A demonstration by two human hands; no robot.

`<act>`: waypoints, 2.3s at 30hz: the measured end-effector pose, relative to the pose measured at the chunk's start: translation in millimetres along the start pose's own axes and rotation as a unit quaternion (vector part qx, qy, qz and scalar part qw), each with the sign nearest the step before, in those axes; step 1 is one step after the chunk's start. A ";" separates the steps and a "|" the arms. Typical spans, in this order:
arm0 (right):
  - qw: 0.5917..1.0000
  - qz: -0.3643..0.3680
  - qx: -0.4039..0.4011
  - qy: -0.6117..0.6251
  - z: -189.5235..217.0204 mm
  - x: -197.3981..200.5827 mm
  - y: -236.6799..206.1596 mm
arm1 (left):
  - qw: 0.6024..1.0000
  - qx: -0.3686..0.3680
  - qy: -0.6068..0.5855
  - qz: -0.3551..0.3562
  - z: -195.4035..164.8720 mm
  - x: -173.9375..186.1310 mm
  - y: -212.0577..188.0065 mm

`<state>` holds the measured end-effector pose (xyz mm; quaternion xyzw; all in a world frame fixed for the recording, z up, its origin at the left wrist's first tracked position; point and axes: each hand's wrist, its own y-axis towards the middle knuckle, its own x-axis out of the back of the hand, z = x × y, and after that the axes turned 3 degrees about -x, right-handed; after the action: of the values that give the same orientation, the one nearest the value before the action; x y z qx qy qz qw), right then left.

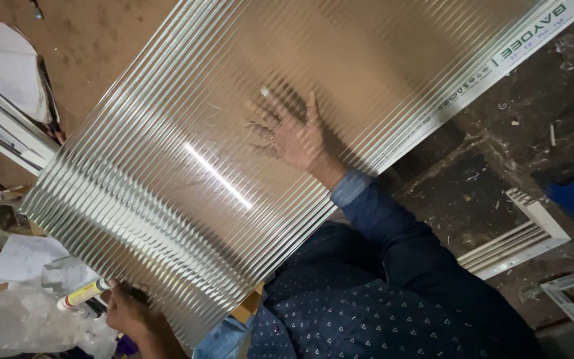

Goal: The person carries white frame profiles across the workshop floor, lays a ribbed translucent panel onto a frame, aligns it, and fits frame sections around it. They use a rubber mallet to tap the frame edges into place and a screwdriver to drive fasteners along the frame while sitting on the floor.

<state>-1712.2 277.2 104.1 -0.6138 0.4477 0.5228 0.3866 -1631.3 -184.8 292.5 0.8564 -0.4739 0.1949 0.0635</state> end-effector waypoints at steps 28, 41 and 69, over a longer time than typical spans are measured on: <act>0.976 -0.213 0.044 -0.006 -18.4 -18.4 -231.3 | 0.990 0.118 -0.070 -0.012 60.1 -0.8 6.7; 0.814 -0.281 -0.289 -0.418 53.0 -44.2 -261.9 | 0.984 0.160 0.007 -0.074 68.2 -36.4 28.0; 0.582 -0.523 -0.278 -0.557 31.4 -98.4 -317.1 | 0.955 0.271 0.013 0.122 63.1 -53.3 53.8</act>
<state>-1424.1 416.3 198.5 -0.4076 -0.4215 0.5684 0.5771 -1684.4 -190.6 209.6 0.7746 -0.5030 0.3334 -0.1895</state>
